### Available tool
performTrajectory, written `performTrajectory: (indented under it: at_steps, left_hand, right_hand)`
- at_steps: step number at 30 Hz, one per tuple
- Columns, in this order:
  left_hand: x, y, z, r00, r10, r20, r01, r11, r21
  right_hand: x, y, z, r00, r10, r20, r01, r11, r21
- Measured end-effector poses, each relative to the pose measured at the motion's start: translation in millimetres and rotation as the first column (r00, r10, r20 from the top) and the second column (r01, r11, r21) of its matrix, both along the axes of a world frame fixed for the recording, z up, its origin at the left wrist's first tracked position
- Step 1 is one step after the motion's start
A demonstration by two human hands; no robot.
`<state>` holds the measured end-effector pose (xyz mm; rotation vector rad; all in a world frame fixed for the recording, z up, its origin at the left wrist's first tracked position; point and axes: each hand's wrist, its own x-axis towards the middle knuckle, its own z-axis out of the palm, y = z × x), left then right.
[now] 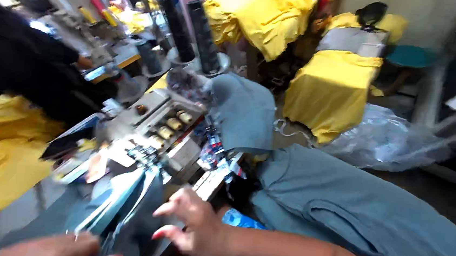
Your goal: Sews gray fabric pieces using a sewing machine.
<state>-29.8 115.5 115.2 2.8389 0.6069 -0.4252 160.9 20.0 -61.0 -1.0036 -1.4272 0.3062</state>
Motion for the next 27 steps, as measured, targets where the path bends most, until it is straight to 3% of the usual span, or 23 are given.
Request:
performTrajectory:
  at_steps: [1,3,5,7,8,11,12,13,14,15,17,20,24,27]
  left_hand:
    - [5.4,-6.7,11.0,0.995,0.066,-0.071,-0.061,0.995,0.083]
    - [17.5,-21.4,8.7,0.999,-0.008,-0.036,0.02,0.941,0.338]
    - [35.1,-33.1,2.4,0.996,-0.078,-0.046,0.091,0.842,0.532]
    - [31.8,-25.7,0.0,1.0,-0.01,-0.014,0.016,0.811,0.586]
    - [20.4,-15.9,2.3,0.999,0.051,0.019,-0.053,0.811,0.583]
    - [-21.6,12.6,5.4,0.985,0.135,0.103,-0.17,0.82,0.546]
    - [-30.5,17.4,2.2,0.981,0.154,0.121,-0.195,0.83,0.523]
    - [-36.1,19.6,-1.7,0.974,0.176,0.14,-0.222,0.841,0.493]
    - [-38.7,20.1,-5.6,0.967,0.194,0.163,-0.249,0.851,0.462]
    - [-40.1,20.4,-9.5,0.961,0.193,0.196,-0.263,0.858,0.441]
    - [-39.7,19.2,-14.8,0.953,0.183,0.241,-0.271,0.87,0.412]
    - [-33.8,13.3,-17.3,0.954,0.138,0.266,-0.245,0.871,0.426]
    - [-32.9,6.3,-18.6,0.966,0.1,0.238,-0.207,0.849,0.486]
    - [-40.8,6.9,-22.5,0.97,0.03,0.241,-0.154,0.842,0.517]
  right_hand:
    - [-10.5,1.7,-14.2,0.996,0.082,-0.022,-0.085,0.978,-0.188]
    - [-43.6,15.6,-25.7,0.937,0.343,-0.063,-0.329,0.809,-0.487]
    - [-76.2,45.3,-9.9,0.869,0.494,0.02,-0.38,0.694,-0.611]
    - [-88.5,78.6,21.6,0.769,0.613,0.18,-0.337,0.628,-0.701]
    - [-90.3,88.6,33.0,0.731,0.635,0.249,-0.317,0.64,-0.7]
    - [-72.6,83.8,33.4,0.685,0.636,0.355,-0.367,0.722,-0.586]
    - [-62.3,78.5,17.6,0.78,0.508,0.365,-0.352,0.839,-0.414]
    - [-53.4,78.7,-2.3,0.905,0.278,0.321,-0.238,0.958,-0.16]
    - [-43.3,84.3,-16.1,0.972,0.075,0.222,-0.078,0.997,0.004]
    - [-31.3,89.4,-22.9,0.987,-0.067,0.149,0.061,0.997,0.044]
    - [-11.9,95.4,-26.9,0.964,-0.212,0.158,0.215,0.977,-0.001]
    - [-13.1,100.5,-13.5,0.975,-0.094,0.203,0.102,0.994,-0.029]
    - [-42.3,98.0,21.3,0.949,0.221,0.226,-0.261,0.95,0.169]
    - [-42.4,77.9,35.4,0.924,0.169,0.342,-0.299,0.877,0.375]
